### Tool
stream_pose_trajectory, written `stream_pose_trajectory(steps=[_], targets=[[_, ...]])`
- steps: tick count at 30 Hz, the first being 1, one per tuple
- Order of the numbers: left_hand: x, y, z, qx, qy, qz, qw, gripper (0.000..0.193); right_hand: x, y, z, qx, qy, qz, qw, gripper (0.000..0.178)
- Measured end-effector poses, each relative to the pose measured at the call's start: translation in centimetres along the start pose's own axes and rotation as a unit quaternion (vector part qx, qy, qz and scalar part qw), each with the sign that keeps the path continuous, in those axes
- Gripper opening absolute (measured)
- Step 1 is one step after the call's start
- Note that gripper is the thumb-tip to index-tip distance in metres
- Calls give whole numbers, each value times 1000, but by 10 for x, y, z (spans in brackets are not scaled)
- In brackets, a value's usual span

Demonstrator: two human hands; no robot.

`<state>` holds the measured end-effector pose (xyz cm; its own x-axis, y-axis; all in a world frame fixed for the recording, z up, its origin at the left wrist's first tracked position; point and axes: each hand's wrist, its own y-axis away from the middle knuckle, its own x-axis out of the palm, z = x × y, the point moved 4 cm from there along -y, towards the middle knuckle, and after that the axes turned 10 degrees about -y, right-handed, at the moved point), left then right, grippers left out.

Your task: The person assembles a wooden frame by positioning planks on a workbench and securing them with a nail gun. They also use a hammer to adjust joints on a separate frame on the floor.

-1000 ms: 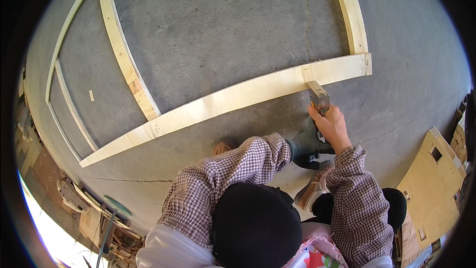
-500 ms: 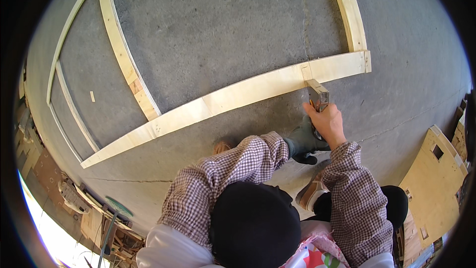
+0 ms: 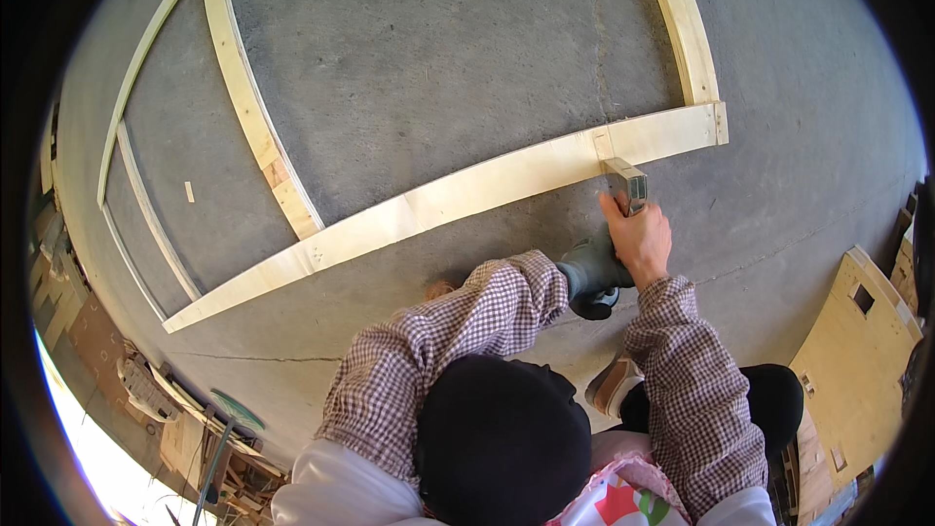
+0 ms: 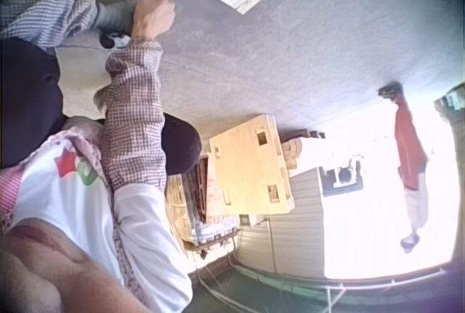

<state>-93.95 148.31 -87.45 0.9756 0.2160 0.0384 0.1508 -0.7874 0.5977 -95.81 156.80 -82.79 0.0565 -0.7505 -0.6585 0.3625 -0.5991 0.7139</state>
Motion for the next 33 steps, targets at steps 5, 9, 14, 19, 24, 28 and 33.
stream_pose_trajectory(steps=[5, 9, 14, 19, 24, 28, 33], targets=[[7, 19, 10, -1, 97, 35, 995, 55, 4, 11, -5, -6, -72, 52, 996, 42], [40, 5, 37, -6, 403, 75, 912, 57, 6, 26, 10, -72, -28, 64, 995, 43], [29, 10, 39, 196, 265, 15, 944, 48, 16, 17, 5, -84, -19, 66, 994, 44], [23, 14, 33, 112, 139, -8, 984, 38, 17, 15, 10, -60, 2, 58, 997, 50], [9, 17, 16, 130, 222, -63, 964, 37, 20, 16, 12, -38, 47, 18, 998, 55], [2, 18, 14, 132, 129, -109, 977, 37, 18, 16, 21, -42, 48, 21, 998, 53], [-4, 18, 9, 82, -66, -91, 990, 38, 19, 11, 18, -54, 21, 21, 998, 52]])
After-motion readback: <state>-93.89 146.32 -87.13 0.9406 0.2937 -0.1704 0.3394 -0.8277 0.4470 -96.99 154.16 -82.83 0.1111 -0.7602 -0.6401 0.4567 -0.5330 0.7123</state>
